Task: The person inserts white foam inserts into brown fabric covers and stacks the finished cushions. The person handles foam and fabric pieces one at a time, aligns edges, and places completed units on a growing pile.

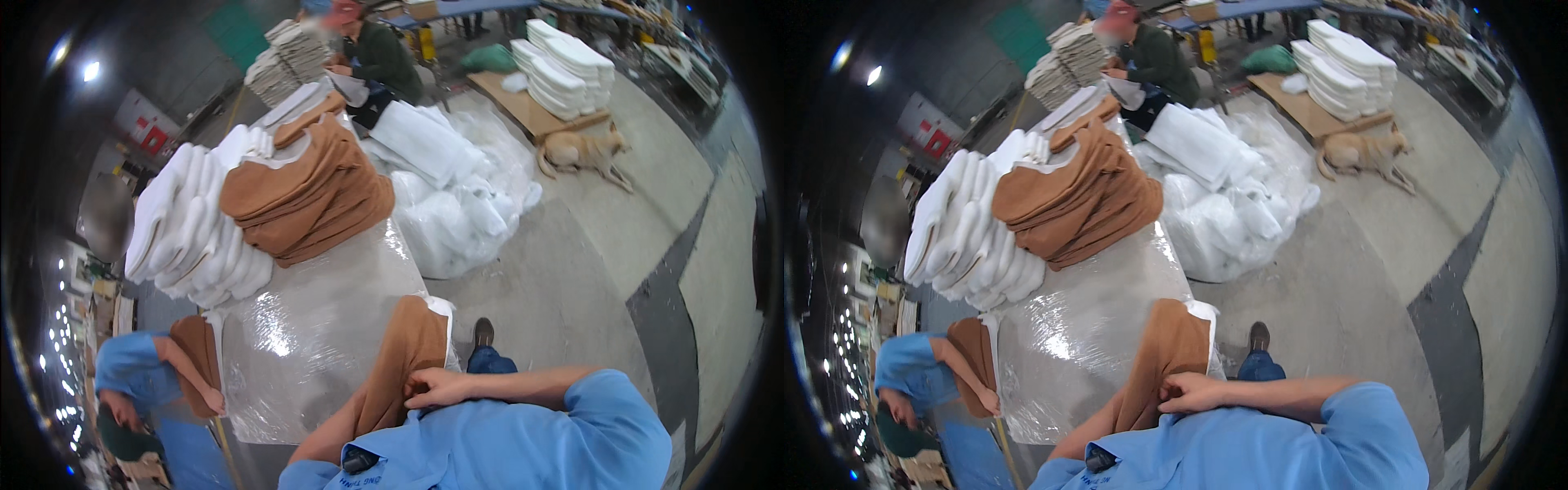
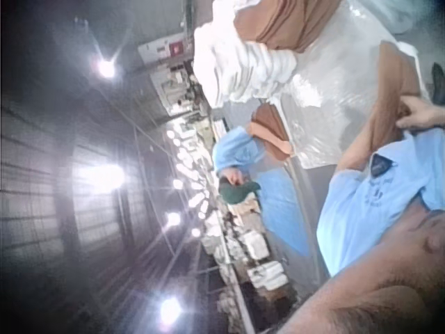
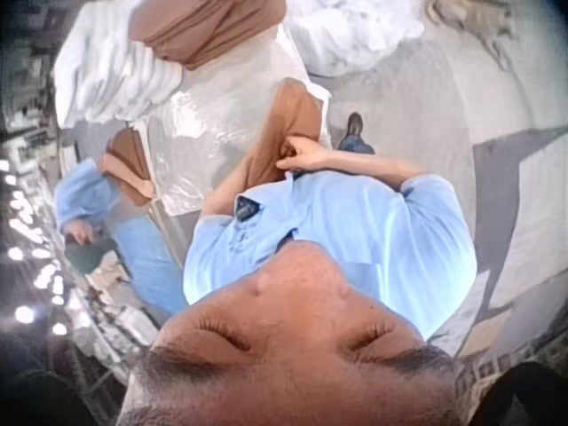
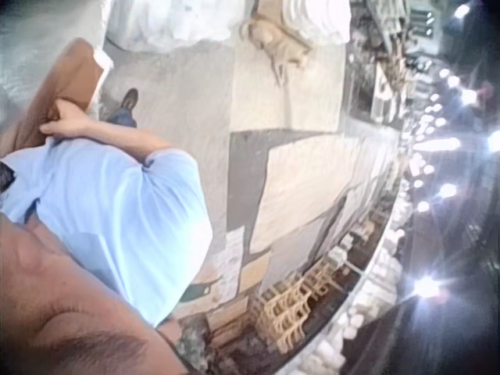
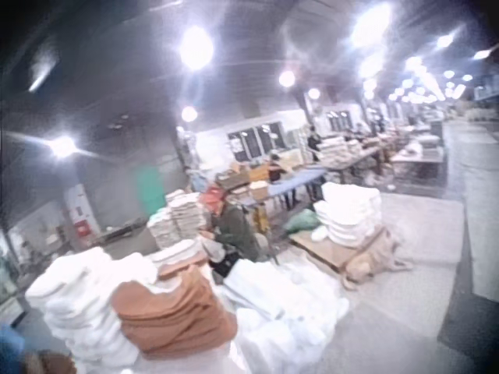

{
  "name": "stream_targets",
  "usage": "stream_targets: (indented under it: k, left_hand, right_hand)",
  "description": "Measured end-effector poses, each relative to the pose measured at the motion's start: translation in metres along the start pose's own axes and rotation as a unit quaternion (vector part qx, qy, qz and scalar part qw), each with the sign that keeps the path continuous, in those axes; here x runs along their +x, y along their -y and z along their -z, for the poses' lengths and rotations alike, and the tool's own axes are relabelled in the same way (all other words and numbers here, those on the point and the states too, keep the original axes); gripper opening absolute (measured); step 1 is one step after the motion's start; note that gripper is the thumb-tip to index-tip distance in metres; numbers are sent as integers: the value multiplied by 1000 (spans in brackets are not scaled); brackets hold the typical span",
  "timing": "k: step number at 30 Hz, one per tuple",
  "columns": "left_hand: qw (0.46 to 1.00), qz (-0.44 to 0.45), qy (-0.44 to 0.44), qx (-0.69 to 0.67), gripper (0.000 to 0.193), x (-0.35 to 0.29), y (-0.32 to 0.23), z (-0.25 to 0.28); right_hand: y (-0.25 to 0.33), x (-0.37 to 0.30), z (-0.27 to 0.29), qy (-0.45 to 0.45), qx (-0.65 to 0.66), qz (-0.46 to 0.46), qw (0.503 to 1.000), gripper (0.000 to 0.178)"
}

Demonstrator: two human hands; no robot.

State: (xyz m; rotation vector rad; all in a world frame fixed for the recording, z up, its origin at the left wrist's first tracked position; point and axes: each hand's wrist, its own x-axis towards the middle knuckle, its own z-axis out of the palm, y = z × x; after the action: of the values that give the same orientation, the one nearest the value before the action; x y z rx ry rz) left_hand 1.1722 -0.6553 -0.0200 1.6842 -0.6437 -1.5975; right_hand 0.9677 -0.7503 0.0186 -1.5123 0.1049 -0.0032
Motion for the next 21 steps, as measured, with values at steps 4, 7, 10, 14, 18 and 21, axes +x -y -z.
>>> stream_targets:
  k: [4, 7, 10, 14, 18, 21]
  left_hand:
    - [1000, 20, -12, -12, 39, -13, 11, -15]
    - [999, 21, -21, -11, 39, -16, 9, -18]
    - [999, 21, -40, -15, 38, -21, 11, -16]
    - [998, 17, -52, -15, 37, -24, 9, -7]
    - [997, 14, -71, -21, 36, -32, 12, 0]
    - [996, 10, -84, -28, 36, -35, 11, 4]
  right_hand:
    - [-55, -31, 47, -122, 251, -277, 920, 27]
    - [-77, -23, 66, -305, 298, -242, 871, 46]
    - [-68, -8, 67, -354, 328, -255, 838, 41]
    - [-62, 1, 71, -333, 398, -259, 815, 38]
    - [-54, 12, 70, -311, 413, -229, 825, 36]
    - [-64, 17, 68, -307, 429, -195, 827, 29]
